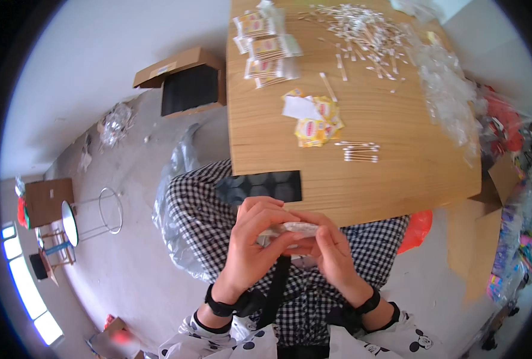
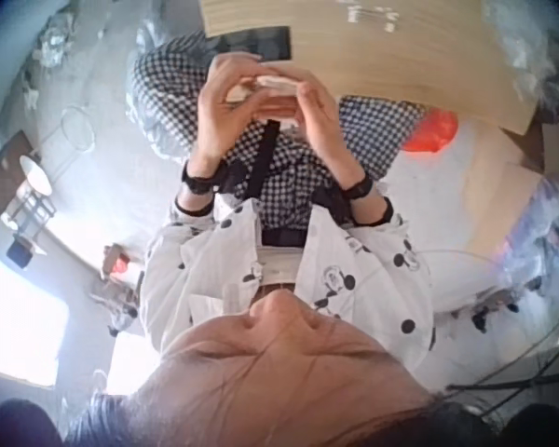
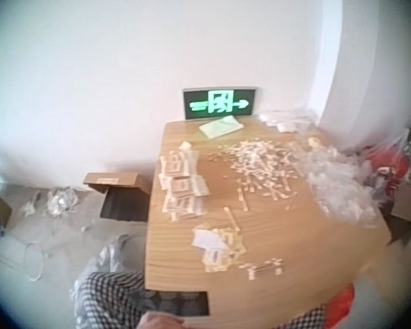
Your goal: Manually organizing and packing cotton swabs into small plastic bags.
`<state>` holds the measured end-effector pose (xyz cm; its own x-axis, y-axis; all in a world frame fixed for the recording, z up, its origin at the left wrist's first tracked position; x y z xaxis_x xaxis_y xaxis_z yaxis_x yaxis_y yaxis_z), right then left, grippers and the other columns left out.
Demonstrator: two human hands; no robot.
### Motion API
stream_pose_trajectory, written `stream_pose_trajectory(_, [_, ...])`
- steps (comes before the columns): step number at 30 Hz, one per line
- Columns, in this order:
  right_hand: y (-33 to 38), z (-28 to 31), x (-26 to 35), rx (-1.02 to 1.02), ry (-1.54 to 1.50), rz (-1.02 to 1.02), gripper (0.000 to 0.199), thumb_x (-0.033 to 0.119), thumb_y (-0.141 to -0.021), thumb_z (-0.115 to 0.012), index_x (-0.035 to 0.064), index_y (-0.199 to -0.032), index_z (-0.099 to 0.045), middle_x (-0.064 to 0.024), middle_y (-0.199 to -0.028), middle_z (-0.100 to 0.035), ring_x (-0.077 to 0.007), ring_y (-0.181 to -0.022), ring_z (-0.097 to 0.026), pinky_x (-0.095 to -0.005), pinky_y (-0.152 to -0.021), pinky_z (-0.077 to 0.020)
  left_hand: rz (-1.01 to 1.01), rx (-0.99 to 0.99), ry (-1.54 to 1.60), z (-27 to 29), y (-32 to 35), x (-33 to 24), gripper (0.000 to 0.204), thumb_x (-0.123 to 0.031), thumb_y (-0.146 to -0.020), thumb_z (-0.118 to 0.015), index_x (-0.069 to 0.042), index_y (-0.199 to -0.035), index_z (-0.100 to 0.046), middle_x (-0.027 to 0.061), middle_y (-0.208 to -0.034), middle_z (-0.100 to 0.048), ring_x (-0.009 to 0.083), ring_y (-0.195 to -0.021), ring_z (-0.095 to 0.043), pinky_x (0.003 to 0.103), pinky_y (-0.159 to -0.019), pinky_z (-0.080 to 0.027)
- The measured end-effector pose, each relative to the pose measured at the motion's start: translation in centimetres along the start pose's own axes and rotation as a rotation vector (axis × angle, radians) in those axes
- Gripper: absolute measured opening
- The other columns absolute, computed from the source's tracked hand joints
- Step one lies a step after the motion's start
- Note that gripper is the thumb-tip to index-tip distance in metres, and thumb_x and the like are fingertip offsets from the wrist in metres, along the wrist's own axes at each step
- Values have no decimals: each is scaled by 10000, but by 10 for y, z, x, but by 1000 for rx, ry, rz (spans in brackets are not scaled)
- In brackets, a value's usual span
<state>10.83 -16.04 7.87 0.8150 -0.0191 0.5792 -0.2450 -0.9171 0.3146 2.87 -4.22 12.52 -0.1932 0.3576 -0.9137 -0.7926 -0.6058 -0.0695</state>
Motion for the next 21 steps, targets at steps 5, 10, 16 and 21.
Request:
stream_pose_trajectory(5, [16,52,61,-103,446,142,400,255,-1018,-401,-21,-1293,-493,-145,-1288,-518,-202,-1124,-563,-344,-955,-497,-15,66,136,-59,-27,-9,236,-72,-742,-759,-62,-966,-683,51,-984,-656,192,-851,-571,281,-689,-462])
stream_pose_trajectory(10, [12,92,65,-173,277,34,365,213,-977,-514,-48,-1229,-556,-123,-1213,-585,-191,-1096,-583,-329,-952,-501,285,93,561,-105,-30,25,155,-80,-849,-691,-23,-994,-697,51,-1015,-648,87,-800,-584,213,-683,-479])
stream_pose_trajectory(16, [7,102,66,-262,222,-10,302,132,-932,-583,-50,-1172,-602,-131,-1127,-637,-183,-995,-636,-316,-900,-538,388,118,580,-110,-37,28,140,-8,-847,-667,9,-984,-691,72,-1003,-633,112,-837,-611,219,-726,-499])
stream_pose_trajectory(21, [5,101,68,-267,259,2,297,117,-924,-592,-53,-1167,-604,-134,-1121,-641,-175,-972,-644,-300,-874,-550,355,158,559,-110,-40,28,122,3,-843,-665,13,-959,-702,65,-974,-633,102,-806,-607,213,-705,-498])
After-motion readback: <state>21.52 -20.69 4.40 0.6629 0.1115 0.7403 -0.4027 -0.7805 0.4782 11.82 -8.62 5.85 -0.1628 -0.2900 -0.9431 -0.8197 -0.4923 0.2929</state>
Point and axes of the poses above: each hand's wrist, its own y-axis away from the middle knuckle, its own z-axis out of the back of the hand, x = y × z, the point moved 4 cm from there along -y, towards the middle knuckle
